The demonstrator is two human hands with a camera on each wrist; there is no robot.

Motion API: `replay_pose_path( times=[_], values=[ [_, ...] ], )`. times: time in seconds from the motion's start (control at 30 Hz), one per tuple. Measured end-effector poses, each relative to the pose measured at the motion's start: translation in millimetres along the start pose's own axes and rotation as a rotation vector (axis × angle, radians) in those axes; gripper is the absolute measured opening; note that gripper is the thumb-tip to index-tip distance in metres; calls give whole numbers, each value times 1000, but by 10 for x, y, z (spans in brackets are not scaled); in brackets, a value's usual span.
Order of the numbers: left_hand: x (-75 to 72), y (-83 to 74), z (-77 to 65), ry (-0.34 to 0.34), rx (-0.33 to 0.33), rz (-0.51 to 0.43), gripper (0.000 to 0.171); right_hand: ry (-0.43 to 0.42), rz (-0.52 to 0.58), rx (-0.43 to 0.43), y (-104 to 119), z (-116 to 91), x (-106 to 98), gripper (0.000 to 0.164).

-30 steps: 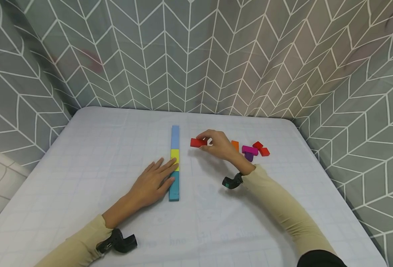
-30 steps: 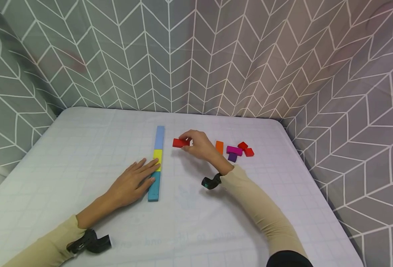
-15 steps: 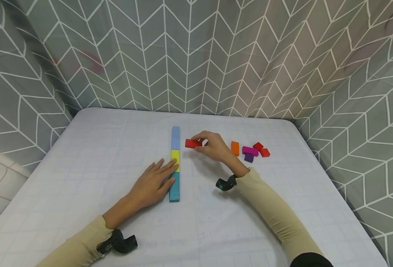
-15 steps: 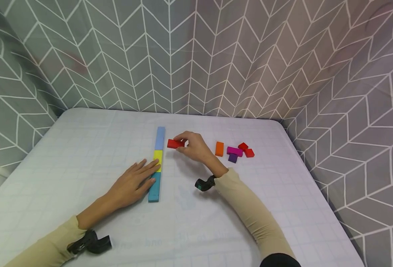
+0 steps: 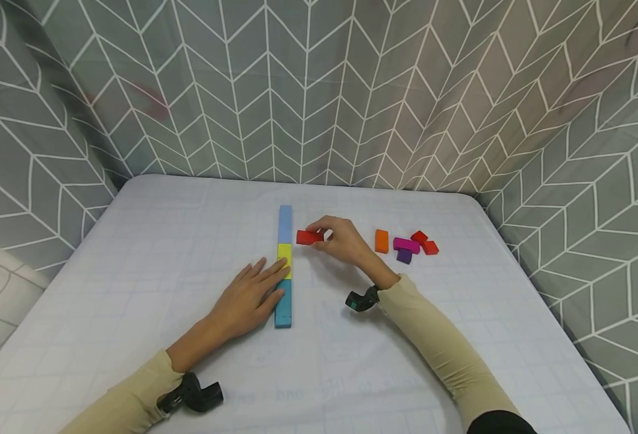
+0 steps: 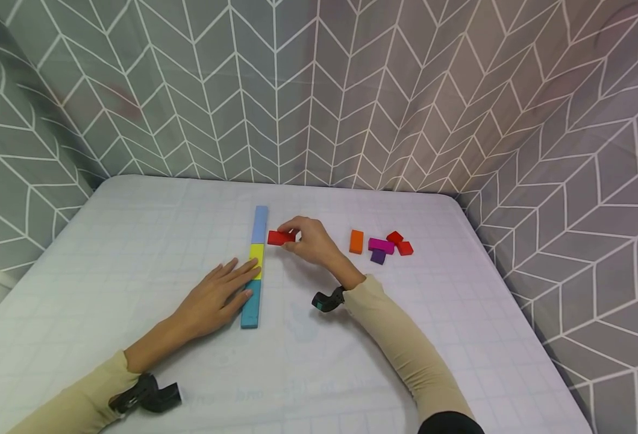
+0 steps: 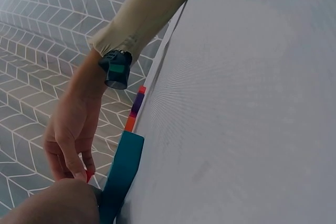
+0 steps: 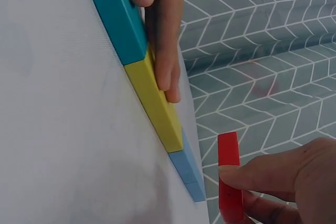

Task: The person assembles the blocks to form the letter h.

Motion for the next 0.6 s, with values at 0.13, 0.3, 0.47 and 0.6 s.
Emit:
replay_pose_path(
  times=[0.13, 0.3, 0.47, 0.6],
  values=[
    [-3, 3, -2, -5, 2, -7, 53, 18, -3, -12, -19, 10, 60, 31],
    [-5, 4, -5, -7, 5, -15, 53, 36, -15, -23, -41, 12, 114, 31],
    [9, 12, 1, -8, 10, -13, 53, 62, -46, -18, -70, 12, 166, 32],
    [16, 20, 4, -20, 14, -14, 53, 75, -44, -16, -93, 15, 202, 33]
  ],
)
Point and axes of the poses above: each hand's wrist, its own z-axis towards the middle knuckle, its own x-axis out of the palm, y = z × x, the point moved 2 cm from there along z, towards the middle knuckle, and after that the axes turned 12 degrees about z, right-handed, at the moved point
